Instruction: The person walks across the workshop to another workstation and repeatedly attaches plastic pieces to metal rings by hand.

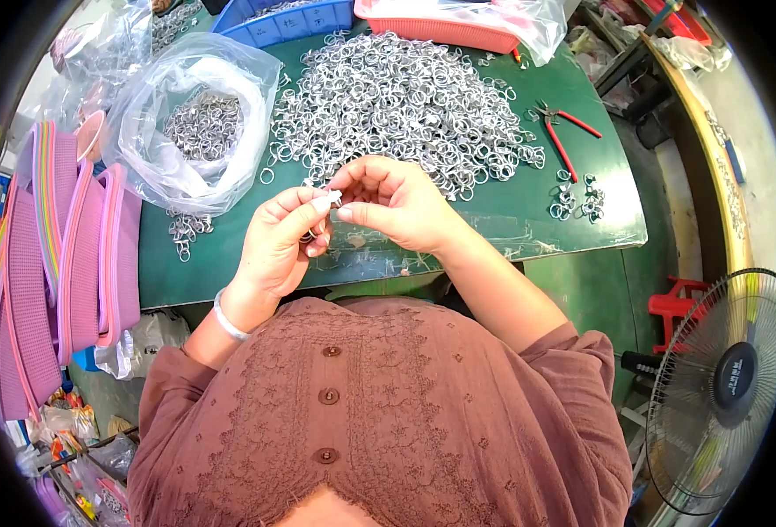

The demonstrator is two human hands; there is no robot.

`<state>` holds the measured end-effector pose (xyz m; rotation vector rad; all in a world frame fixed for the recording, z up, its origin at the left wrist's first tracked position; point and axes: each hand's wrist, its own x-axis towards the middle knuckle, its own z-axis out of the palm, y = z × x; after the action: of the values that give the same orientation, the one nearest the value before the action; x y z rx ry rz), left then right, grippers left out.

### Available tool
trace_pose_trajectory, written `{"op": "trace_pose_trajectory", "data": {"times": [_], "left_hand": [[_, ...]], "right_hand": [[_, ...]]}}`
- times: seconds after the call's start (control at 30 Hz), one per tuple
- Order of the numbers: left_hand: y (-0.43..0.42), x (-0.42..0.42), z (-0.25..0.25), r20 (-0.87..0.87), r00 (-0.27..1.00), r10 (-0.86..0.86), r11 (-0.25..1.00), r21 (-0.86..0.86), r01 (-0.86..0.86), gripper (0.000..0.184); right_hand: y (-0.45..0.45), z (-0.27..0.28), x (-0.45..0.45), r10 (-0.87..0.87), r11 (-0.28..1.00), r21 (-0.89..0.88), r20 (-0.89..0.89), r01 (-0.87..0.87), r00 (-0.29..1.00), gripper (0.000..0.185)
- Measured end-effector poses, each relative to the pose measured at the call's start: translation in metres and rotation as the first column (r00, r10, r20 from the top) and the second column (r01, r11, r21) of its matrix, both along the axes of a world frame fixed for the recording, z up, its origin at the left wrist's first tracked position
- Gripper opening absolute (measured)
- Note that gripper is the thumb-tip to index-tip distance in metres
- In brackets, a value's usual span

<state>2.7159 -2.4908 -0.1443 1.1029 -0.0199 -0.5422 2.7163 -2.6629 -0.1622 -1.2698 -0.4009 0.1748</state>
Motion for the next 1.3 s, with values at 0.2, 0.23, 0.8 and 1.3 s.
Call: {"op": "trace_pose_trajectory", "data": {"times": [0.2,0.23,0.8,1.3], "left_hand": [[0.002,0.000,0.002,-0.020,1.000,-0.002,1.000,-0.031,0.001,0.011],[0.002,0.000,0.002,-0.015,1.000,-0.002,0.999,-0.041,0.001,0.012],[0.005,0.004,-0.010,-0.001,1.000,-0.021,0.998,-0.061,0.021,0.017],[0.011,0.008,-0.016,-0.033,0.992,-0.123,0.959,-0.260,0.110,0.021]], "right_hand": [[0.003,0.007,-0.006,-0.078,0.993,-0.088,0.001,0.077,0.997,0.018],[0.003,0.006,-0.006,-0.101,0.987,-0.125,0.041,0.105,0.994,0.018],[0.007,0.013,-0.010,-0.221,0.814,-0.352,0.549,0.463,0.806,0.029],[0.004,0.005,-0.008,-0.270,0.773,-0.378,0.532,0.510,0.803,0.027]]}}
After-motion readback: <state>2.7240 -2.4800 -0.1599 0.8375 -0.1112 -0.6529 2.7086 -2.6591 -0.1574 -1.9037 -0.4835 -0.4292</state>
